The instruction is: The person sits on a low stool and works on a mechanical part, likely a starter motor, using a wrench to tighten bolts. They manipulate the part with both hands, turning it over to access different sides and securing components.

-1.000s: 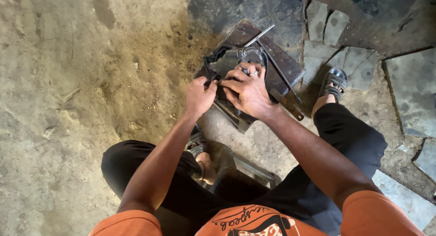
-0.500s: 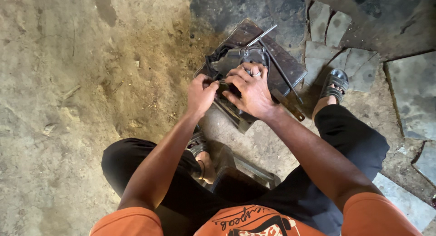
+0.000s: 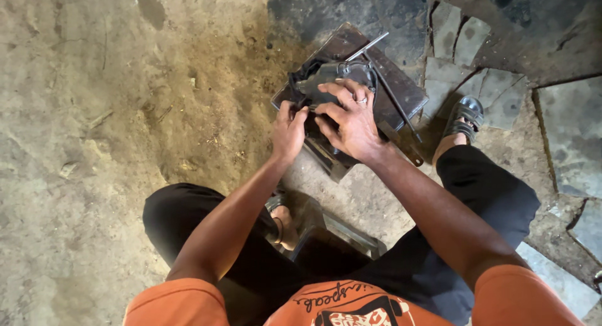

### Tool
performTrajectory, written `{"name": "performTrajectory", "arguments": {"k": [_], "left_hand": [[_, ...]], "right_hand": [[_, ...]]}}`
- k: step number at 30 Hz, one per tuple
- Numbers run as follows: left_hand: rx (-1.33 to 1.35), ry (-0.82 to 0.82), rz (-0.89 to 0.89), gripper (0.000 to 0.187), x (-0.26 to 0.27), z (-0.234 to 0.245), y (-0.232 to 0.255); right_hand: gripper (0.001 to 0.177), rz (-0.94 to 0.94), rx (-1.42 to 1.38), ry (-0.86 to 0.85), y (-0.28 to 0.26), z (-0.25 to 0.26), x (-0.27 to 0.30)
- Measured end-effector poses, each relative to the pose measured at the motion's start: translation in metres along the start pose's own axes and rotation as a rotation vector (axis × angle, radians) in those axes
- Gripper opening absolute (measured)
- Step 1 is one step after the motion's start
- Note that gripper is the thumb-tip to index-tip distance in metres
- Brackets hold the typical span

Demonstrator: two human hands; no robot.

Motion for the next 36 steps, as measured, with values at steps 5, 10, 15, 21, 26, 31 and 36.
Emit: {"name": "performTrajectory", "arguments": {"k": [5,10,15,21,26,31,36], "left_hand": [[-0.239,0.081,-0.373,0.03,-0.007,-0.005,-0.017],[-0.229,0.017,-0.115,0.038,-0.017,-0.007,-0.013],[-0.114,0.012,-0.159,0.031,-0.014,-0.002,-0.003],[-0.298,0.091,-0.253,0.035,-0.02,-0.01,-0.016],[-0.079,0.025,-0.256,0.027,-0.009,-0.002,-0.002],[-0.091,0.047,-0.425,0.026,-0.008,-0.002,-0.001],[-0.2,0.047,-0.28,0.029,-0.011,-0.007,-0.011]], "right_hand": [[0.034,-0.037,-0.024,-0.016,0.004,-0.001,-0.001],[0.025,-0.028,0.004,-0.006,0.001,-0.001,0.0],[0.032,-0.06,-0.002,-0.022,0.001,-0.003,-0.002],[0.034,-0.003,0.018,-0.024,-0.002,-0.001,-0.003],[0.028,-0.05,0.018,-0.034,0.003,-0.009,0.002],[0.038,-0.027,0.011,0.003,-0.002,-0.005,-0.003],[0.029,-0.025,0.03,0.005,-0.003,-0.006,0.0]]}}
Point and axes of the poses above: each hand's wrist, its own x-axis away from the middle knuckle, its own z-axis out of the back of the hand, y = z × x, the point moved 2 cm from there along -x, towards the middle knuckle, and after that the axes turned 13 degrees about y, right-handed, at the moved point
